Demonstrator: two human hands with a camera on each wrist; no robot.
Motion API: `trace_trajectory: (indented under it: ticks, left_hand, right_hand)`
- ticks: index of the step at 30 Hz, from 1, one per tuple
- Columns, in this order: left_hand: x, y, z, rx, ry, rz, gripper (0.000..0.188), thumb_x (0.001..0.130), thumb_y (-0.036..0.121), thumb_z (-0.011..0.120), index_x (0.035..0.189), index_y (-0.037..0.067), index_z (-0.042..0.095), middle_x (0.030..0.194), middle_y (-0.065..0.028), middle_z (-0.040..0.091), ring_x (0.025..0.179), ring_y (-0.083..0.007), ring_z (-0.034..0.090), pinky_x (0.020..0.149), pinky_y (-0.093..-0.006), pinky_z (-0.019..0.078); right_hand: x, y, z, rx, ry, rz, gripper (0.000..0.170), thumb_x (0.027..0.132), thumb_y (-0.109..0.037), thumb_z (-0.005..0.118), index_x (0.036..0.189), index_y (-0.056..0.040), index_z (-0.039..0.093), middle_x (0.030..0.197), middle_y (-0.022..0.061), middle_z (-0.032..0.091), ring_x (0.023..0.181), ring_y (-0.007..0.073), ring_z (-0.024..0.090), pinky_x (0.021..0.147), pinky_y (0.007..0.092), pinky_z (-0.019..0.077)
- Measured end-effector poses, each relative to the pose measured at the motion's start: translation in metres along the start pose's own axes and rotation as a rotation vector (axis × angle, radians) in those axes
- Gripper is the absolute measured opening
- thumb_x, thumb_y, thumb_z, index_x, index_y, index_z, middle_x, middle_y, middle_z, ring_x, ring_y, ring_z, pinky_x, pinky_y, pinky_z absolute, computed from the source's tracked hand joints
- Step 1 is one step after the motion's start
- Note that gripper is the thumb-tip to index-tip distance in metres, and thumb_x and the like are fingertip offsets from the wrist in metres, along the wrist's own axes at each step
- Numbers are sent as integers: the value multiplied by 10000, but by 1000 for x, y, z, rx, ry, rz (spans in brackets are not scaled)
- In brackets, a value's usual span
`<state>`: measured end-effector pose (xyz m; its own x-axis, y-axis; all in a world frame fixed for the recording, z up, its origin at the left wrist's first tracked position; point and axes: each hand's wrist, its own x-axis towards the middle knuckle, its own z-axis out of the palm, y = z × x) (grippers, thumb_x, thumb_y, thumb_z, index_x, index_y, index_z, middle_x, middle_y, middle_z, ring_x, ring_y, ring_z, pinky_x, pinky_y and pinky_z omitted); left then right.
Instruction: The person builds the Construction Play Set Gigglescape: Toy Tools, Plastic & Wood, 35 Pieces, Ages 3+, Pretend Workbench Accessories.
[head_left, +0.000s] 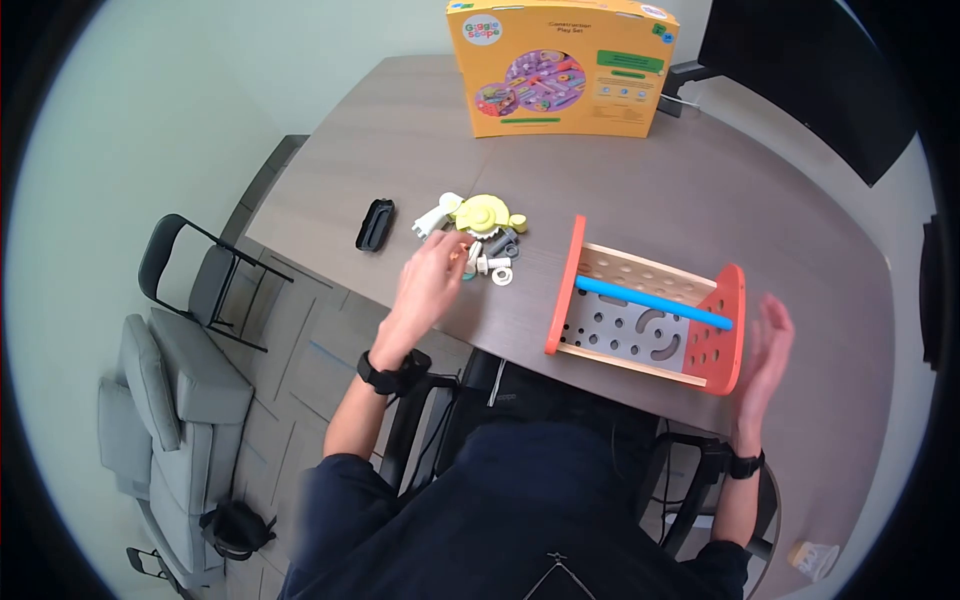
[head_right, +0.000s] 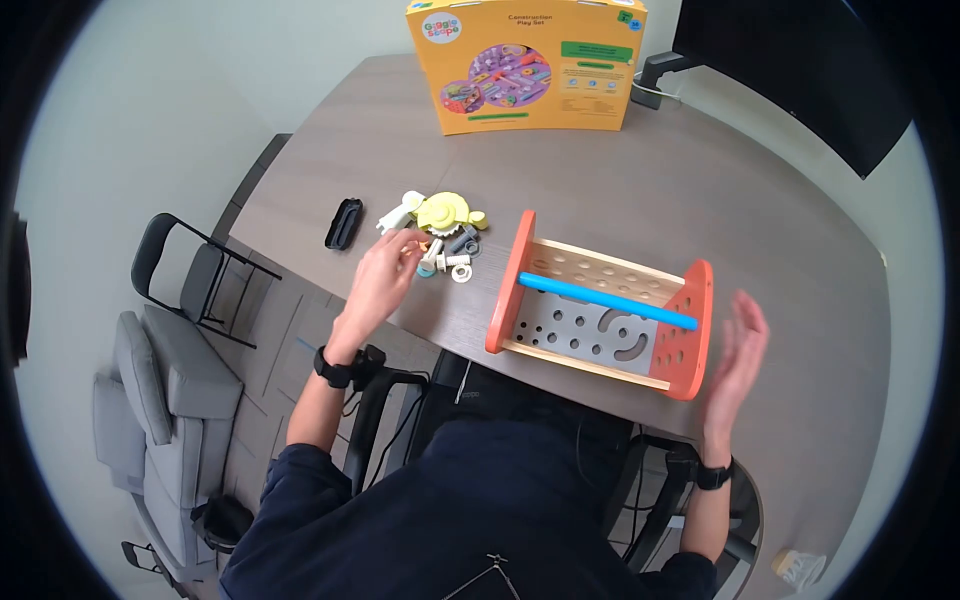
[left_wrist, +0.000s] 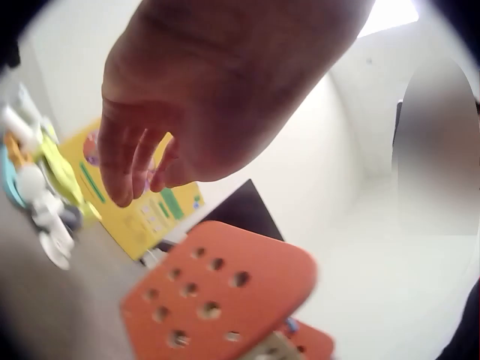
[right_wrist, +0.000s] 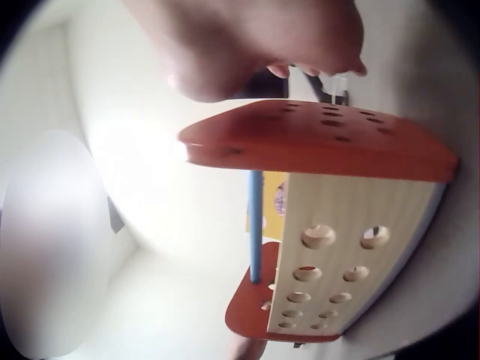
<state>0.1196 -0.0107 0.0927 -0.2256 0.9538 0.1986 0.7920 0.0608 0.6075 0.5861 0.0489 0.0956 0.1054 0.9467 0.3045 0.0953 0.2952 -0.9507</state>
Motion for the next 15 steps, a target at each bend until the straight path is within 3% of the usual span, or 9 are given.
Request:
trace_trajectory:
  ticks: [2,4,7,10,15]
  left_hand:
    - [0,-9,-5,91,-63,-80,269,1016,129,672,1281,79,677,1138,-175,688,918,-370,749,833,-493,603]
    - [-5,-12,7,186,-86,-12,281,1005,132,690,1280,80,665,1205,-177,657,906,-376,745,828,-502,604]
    - [-10,-7,24,294,-90,65,371,948,122,758,1306,105,661,1217,-165,583,977,-372,694,840,-491,594]
    - [-5,-17,41,347,-35,185,396,878,78,799,1252,82,668,1221,-151,528,1107,-371,634,879,-493,579]
    - [0,-22,50,404,33,306,284,883,63,778,1143,56,664,1192,-145,565,1107,-351,589,933,-488,536]
  right_hand:
    - [-7,-7,-13,-126,88,-275,497,1166,-394,354,1481,-30,477,1501,188,526,1416,299,502,1204,489,391]
    - [-19,-14,-22,-176,125,-508,430,1147,-348,405,1410,-25,512,1394,199,570,1299,311,566,1118,482,457]
    - [-43,-28,-7,-188,-143,-649,368,1111,-297,508,1336,-7,537,1217,200,615,1092,306,611,955,448,510]
    - [-46,-42,14,-324,-338,-759,302,1079,-214,563,1287,5,557,1120,197,645,978,308,630,867,428,524]
    - [-49,-41,29,-294,-374,-634,241,1048,-141,599,1234,12,588,1072,189,669,949,311,647,826,409,535]
